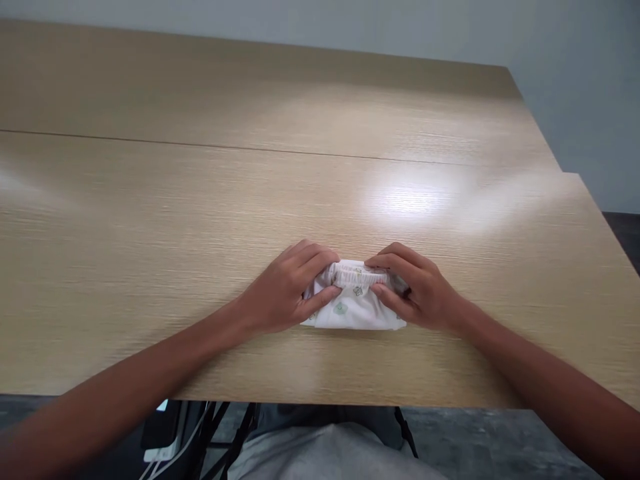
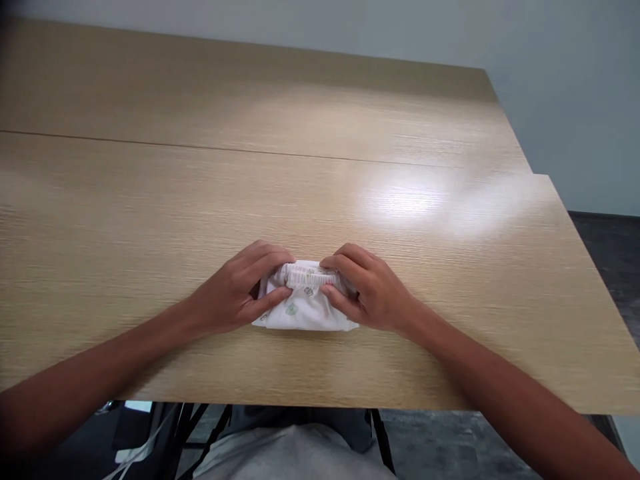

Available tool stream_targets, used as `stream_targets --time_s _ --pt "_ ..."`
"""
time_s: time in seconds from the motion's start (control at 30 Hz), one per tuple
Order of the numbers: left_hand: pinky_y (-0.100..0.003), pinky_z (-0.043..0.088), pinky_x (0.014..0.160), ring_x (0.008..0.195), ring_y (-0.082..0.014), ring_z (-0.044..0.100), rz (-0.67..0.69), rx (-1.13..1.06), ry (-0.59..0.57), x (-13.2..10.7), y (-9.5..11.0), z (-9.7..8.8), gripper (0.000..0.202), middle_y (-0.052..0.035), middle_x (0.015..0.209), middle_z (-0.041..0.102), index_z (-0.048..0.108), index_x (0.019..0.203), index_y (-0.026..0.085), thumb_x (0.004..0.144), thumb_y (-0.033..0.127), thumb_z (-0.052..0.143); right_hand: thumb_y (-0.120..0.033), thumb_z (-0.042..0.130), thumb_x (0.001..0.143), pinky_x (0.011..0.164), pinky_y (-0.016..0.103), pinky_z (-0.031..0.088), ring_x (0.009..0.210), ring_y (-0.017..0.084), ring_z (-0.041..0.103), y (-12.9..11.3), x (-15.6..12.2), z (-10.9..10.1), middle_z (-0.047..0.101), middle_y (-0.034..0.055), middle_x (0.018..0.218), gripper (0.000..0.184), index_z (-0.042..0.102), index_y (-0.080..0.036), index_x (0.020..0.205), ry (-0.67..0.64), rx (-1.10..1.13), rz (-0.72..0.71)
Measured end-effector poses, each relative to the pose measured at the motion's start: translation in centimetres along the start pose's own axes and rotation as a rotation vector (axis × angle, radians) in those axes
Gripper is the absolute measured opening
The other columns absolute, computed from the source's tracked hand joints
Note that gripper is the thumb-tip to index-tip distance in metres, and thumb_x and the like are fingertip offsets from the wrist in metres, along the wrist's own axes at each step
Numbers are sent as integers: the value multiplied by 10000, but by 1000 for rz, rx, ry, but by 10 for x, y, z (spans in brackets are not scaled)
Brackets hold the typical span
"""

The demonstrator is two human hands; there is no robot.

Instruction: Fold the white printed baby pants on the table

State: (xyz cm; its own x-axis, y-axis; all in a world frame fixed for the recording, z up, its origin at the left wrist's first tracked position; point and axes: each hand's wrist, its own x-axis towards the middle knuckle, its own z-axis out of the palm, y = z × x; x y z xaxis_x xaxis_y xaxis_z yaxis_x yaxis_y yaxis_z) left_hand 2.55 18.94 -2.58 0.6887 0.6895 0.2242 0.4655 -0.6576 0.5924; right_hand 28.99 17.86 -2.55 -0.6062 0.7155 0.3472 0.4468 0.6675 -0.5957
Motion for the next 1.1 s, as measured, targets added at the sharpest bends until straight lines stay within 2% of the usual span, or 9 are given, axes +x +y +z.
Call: stream_targets --time_s 0.13,0.27,0.43,0.53,0.6,0.7,0.8,0.9,1.1 --pt "-367 459 863 983 -225 545 33 -26 3 1 -1 0 232 -90 1055 601 552 1135 146 1000 334 544 -295 549 992 671 343 499 805 214 591 1 -1 0 603 97 953 189 590 -159 1118 15 -15 -37" --pt "-352 482 817 937 -215 570 104 -59 7 -1 -1 0 176 -83 1008 612 555 1094 158 978 289 576 -303 538 998 587 312 462 695 179 559 0 0 -2 591 67 866 163 589 -169 1074 -19 -16 -60" --pt "-338 506 746 864 -205 607 146 -21 -23 -3 -1 0 175 -60 996 628 579 1076 215 944 325 612 -494 509 1016 542 333 440 638 173 529 2 -1 -4 557 51 797 320 587 -184 1000 -107 -34 -115" --pt "-328 518 722 846 -198 624 167 39 16 -5 -3 2 212 -46 996 627 600 1087 218 933 361 630 -619 552 970 586 354 487 693 186 570 5 -3 -4 564 44 832 415 599 -207 999 -132 -98 -133" --pt "-331 527 749 877 -194 628 185 84 31 -7 -6 2 246 -34 1021 613 604 1142 208 941 350 619 -633 619 930 635 362 521 723 188 586 8 -3 -4 578 35 873 404 614 -239 1023 -108 -169 -130" --pt "-350 520 796 918 -188 617 239 121 41 -9 -6 2 260 -21 1059 589 604 1188 212 930 244 618 -565 608 965 702 372 539 742 192 587 9 -2 -6 592 21 885 290 624 -288 1048 -145 -249 -112" --pt "-330 509 755 850 -161 601 232 90 73 -8 -4 2 171 -11 1010 594 627 1055 233 895 184 666 -347 550 1028 753 393 527 818 198 594 6 -3 -7 619 1 982 79 615 -306 1046 -134 -305 -195" --pt "-312 507 740 835 -151 603 198 -23 88 -5 -2 3 128 -21 955 604 597 996 194 900 189 681 -191 629 970 744 402 520 878 209 580 1 -4 -8 609 27 1108 111 625 -246 1066 -57 -289 -295" --pt "-310 479 720 835 -173 586 236 -161 100 1 -9 6 115 -37 905 610 528 945 197 951 253 628 -213 581 1012 736 369 519 821 171 560 -19 2 -10 605 -10 933 141 638 -311 1095 -67 -321 -300"
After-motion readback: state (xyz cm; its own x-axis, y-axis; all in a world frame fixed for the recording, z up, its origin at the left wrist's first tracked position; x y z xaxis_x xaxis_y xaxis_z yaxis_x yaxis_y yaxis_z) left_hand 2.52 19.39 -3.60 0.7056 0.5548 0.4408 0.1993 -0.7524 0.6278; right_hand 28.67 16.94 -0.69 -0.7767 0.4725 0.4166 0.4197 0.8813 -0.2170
